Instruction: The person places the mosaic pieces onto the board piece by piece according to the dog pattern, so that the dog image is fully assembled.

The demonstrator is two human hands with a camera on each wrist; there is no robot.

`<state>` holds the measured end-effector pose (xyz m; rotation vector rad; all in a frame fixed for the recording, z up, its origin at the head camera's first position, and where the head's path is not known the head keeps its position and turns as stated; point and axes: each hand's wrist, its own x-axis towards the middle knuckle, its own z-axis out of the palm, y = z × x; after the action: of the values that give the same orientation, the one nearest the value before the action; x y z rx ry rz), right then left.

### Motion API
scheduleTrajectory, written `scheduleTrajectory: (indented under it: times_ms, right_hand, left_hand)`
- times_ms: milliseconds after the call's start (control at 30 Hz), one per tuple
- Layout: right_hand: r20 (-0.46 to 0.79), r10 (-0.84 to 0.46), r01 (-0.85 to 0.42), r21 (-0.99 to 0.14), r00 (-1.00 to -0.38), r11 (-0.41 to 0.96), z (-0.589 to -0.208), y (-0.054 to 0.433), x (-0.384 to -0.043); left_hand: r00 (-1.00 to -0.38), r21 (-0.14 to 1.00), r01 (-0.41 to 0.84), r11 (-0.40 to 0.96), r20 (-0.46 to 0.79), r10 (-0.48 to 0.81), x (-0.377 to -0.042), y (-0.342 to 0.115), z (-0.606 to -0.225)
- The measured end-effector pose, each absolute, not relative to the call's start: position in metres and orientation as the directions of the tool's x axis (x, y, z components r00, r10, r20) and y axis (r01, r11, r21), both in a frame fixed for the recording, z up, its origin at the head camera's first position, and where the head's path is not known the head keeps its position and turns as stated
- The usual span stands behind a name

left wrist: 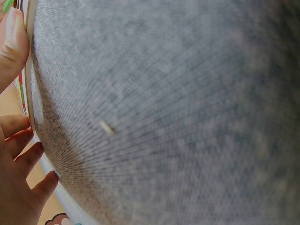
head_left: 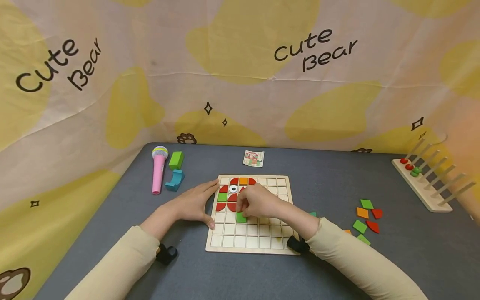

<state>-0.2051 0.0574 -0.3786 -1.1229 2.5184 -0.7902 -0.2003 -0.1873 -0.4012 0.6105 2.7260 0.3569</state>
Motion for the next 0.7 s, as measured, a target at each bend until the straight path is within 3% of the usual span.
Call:
scheduleTrajectory:
  times_ms: [700]
  right_hand:
    - [0.013,-0.740,-0.611,-0.573,-0.673,0.546,-0.368,0.074,-0.208]
  left_hand:
    - [-0.854,0.300,0.386,0.873,-0.241,0.460,-0.200,-0.187,-0.402]
